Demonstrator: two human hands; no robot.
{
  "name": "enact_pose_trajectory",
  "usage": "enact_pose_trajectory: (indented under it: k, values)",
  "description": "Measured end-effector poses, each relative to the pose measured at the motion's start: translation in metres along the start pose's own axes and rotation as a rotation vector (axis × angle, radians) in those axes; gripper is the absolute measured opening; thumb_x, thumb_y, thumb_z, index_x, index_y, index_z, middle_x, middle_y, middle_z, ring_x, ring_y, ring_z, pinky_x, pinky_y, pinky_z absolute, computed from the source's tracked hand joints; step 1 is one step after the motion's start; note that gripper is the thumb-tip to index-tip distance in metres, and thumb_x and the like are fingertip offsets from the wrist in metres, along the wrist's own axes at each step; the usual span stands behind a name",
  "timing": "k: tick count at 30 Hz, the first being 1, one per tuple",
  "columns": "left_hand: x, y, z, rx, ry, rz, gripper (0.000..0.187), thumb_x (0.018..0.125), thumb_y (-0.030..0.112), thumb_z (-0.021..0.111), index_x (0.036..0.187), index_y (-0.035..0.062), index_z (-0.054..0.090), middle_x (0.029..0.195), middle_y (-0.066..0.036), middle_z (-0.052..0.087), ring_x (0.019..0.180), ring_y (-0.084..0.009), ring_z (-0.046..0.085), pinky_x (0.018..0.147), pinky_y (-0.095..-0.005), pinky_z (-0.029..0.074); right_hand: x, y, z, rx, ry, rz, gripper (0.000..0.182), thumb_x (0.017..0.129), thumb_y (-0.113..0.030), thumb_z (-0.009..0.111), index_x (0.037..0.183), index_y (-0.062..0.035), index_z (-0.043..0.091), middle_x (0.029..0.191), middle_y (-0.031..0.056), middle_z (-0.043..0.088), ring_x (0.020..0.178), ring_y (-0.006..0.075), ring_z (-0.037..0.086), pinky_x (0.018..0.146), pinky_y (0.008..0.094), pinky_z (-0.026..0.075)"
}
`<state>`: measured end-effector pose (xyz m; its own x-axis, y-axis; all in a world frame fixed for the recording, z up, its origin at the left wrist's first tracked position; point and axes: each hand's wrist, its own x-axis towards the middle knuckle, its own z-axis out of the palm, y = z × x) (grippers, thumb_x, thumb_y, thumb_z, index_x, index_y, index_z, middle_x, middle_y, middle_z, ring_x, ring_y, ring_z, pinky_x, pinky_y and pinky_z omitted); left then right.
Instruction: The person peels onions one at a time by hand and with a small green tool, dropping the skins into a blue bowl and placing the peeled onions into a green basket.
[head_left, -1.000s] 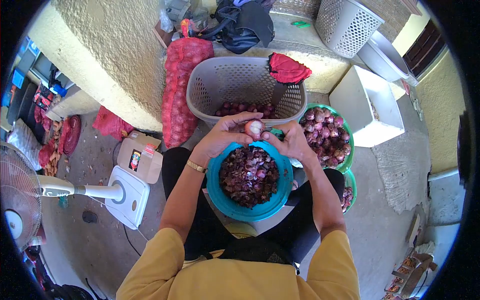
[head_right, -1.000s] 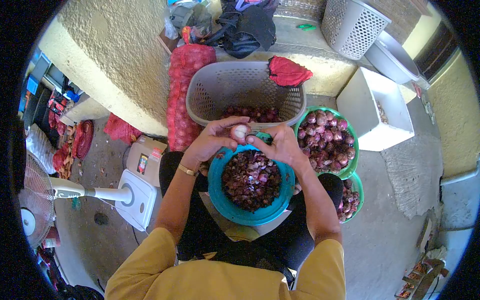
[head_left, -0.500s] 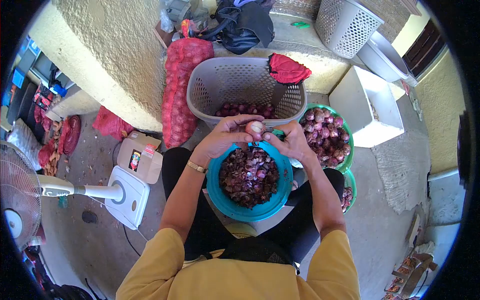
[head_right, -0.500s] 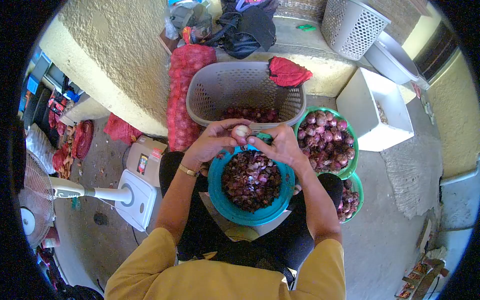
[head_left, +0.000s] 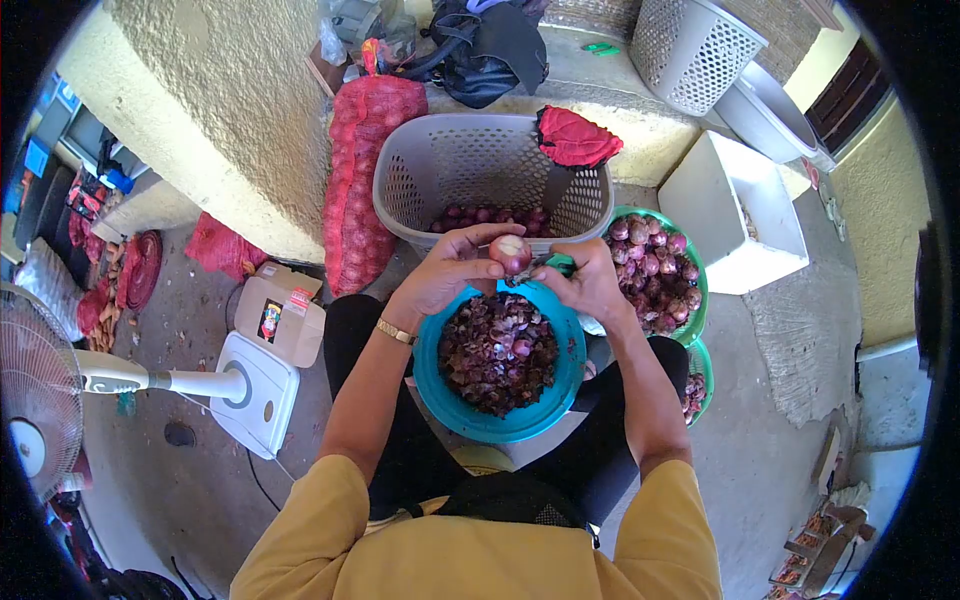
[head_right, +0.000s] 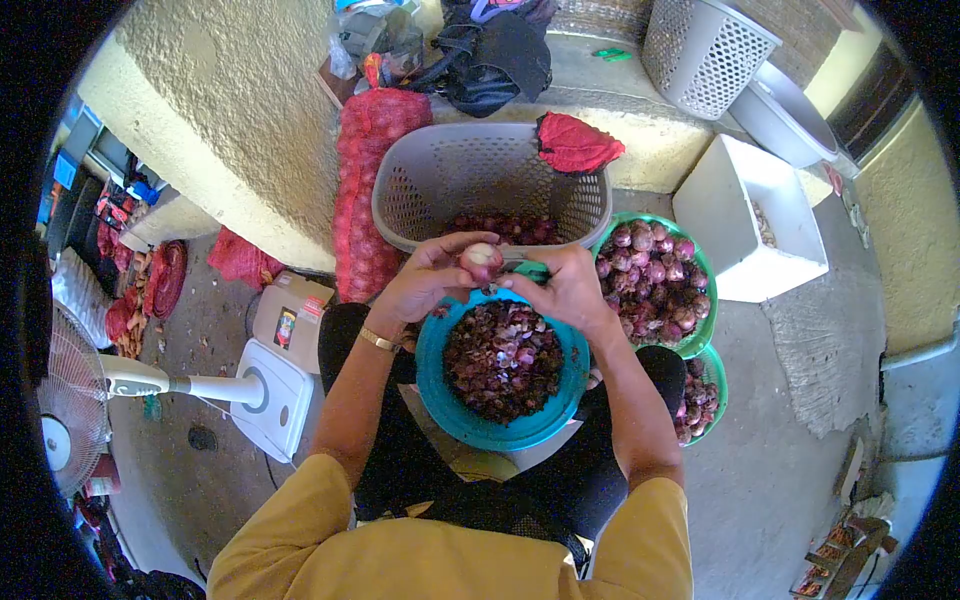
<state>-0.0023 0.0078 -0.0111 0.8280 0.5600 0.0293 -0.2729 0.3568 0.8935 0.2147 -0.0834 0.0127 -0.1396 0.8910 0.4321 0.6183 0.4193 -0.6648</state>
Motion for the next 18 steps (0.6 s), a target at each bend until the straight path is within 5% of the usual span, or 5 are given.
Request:
enact_pose_trajectory:
  k: [8,10,11,13,18]
  values:
    - [-0.001,0.006,0.006,0.011,-0.002,-0.032,0.069,0.071,0.005,0.079,0.134,0.0028,0.053,0.115,-0.007,0.066,0.096,-0.0129,0.064,0.076,-0.0245,0.054,-0.003,0.002,0.001,0.001,-0.003,0.124,0.037,0.074,-0.034,0.082,0.103,-0.0122,0.075,0.075,0.013,0.07,0.064,0.0252,0.069,0.061,0.0326,0.053]
    - [-0.002,0.008,0.008,0.018,-0.007,-0.041,0.069,0.07,0.005,0.08,0.134,0.004,0.054,0.115,-0.007,0.066,0.094,-0.0123,0.064,0.075,-0.0242,0.054,-0.003,0.005,0.005,0.066,0.044,0.053,0.031,0.078,-0.024,0.078,0.1,-0.0029,0.073,0.065,0.0107,0.062,0.055,0.0135,0.053,0.056,0.0317,0.047]
    - [-0.001,0.008,0.007,0.018,-0.008,-0.041,0.069,0.07,0.005,0.08,0.134,0.004,0.054,0.115,-0.007,0.066,0.094,-0.0123,0.064,0.075,-0.0242,0.054,-0.002,0.004,0.005,0.066,0.045,0.053,0.031,0.078,-0.024,0.078,0.1,-0.0029,0.073,0.065,0.0107,0.062,0.055,0.0135,0.053,0.056,0.0317,0.047]
    - [-0.001,0.007,0.006,0.033,-0.02,-0.038,0.07,0.07,0.004,0.079,0.135,0.0048,0.054,0.115,-0.006,0.066,0.094,-0.012,0.063,0.074,-0.024,0.054,-0.001,0.003,0.004,0.039,0.032,0.081,0.039,0.075,-0.037,0.081,0.103,-0.0106,0.074,0.076,0.0141,0.07,0.066,0.026,0.069,0.062,0.0339,0.053]
    - [-0.001,0.007,0.006,0.029,-0.015,-0.027,0.07,0.069,0.004,0.079,0.135,0.004,0.053,0.116,-0.006,0.066,0.095,-0.0121,0.063,0.075,-0.0248,0.054,0.001,-0.002,0.002,0.004,-0.007,0.096,0.04,0.076,-0.037,0.081,0.104,-0.0096,0.074,0.078,0.0148,0.07,0.067,0.0267,0.07,0.062,0.0347,0.053]
